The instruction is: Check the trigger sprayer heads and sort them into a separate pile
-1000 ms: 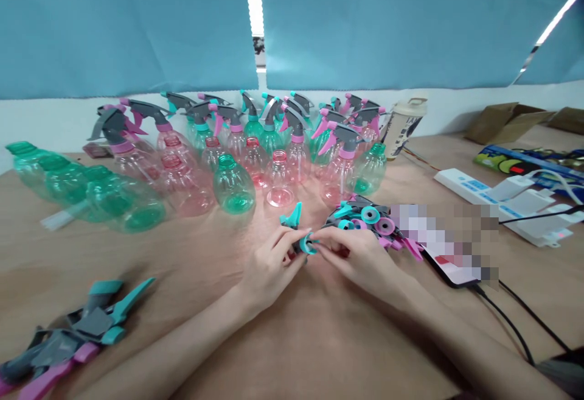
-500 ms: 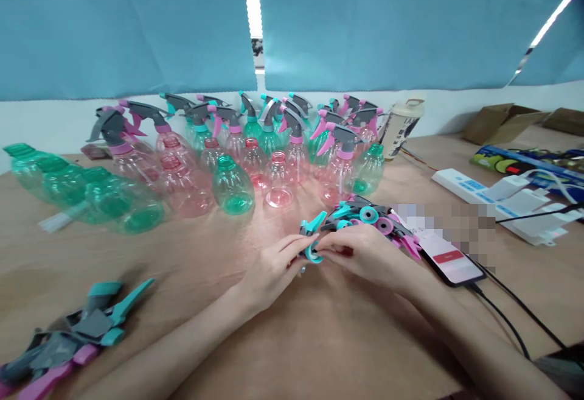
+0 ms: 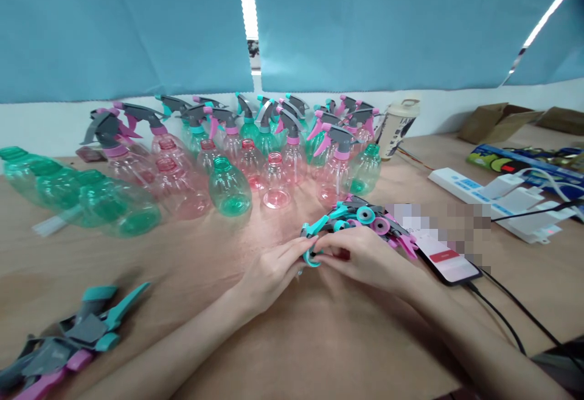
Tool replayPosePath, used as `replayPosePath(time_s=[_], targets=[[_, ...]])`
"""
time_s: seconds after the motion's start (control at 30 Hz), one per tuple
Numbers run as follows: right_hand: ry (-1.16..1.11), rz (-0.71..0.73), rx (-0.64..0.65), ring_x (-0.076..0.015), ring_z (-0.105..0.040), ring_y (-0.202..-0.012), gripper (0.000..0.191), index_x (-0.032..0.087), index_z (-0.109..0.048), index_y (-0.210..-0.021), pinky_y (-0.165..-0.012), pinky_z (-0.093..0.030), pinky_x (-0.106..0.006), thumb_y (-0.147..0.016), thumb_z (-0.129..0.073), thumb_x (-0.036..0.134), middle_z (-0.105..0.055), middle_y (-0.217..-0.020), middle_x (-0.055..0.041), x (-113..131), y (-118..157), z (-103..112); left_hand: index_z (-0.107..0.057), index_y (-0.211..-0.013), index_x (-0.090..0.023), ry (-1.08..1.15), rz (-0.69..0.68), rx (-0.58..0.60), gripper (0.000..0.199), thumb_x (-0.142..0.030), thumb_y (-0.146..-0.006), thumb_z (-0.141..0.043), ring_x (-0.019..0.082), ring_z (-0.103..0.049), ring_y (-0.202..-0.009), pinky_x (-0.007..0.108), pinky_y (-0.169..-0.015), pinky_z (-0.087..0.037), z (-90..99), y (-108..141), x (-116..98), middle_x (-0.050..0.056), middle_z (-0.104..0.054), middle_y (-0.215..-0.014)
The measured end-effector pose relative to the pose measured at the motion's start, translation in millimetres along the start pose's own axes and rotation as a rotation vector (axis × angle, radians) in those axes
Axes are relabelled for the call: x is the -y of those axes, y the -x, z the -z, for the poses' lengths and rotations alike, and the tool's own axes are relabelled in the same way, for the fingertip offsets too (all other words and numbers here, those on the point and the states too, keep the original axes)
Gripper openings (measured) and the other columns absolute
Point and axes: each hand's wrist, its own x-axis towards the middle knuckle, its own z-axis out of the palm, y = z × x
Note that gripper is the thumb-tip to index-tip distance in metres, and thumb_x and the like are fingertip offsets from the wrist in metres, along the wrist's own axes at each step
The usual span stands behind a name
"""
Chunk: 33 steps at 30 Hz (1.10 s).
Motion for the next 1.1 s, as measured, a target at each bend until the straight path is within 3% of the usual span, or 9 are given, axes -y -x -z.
replayPosePath(time_s=[0.5, 0.87, 1.1], targets=[[-0.008, -0.036, -0.035, -0.0096, -0.045, -0.053, 0.01, 0.019, -0.062, -0.084, -0.052, -0.031, -0.021, -0.087, -0.053, 0.022, -0.052, -0.058, 0.0048, 3, 0, -5, -0.042, -0.13, -0.016, -0.008, 0.052, -0.027, 0.037, -0.019, -0.093, -0.046, 0.018, -0.064, -0.101, 0.029, -0.084, -0.054, -0.5, 0, -1, 0.008, -0.064, -0.113], [0.042, -0.076, -0.139, -0.0104, -0.043, -0.048, 0.011, 0.015, -0.058, -0.089, -0.049, -0.025, -0.023, -0.088, -0.049, 0.021, -0.048, -0.055, 0.0045, 14, 2, -14, -0.046, -0.129, -0.018, -0.12, 0.085, -0.097, 0.037, -0.022, -0.093, -0.048, 0.014, -0.067, -0.082, 0.025, -0.076, -0.054, -2.0, 2, -2, 0.005, -0.069, -0.099], [-0.062, -0.018, -0.165, -0.008, -0.042, -0.047, 0.004, 0.018, -0.053, -0.088, -0.048, -0.03, -0.02, -0.088, -0.05, 0.019, -0.042, -0.055, 0.0074, 11, 2, -17, -0.05, -0.121, -0.018, -0.171, 0.087, -0.157, 0.032, -0.025, -0.09, -0.052, 0.01, -0.063, -0.062, 0.021, -0.067, -0.053, 0.0, 1, -9, -0.001, -0.068, -0.078]])
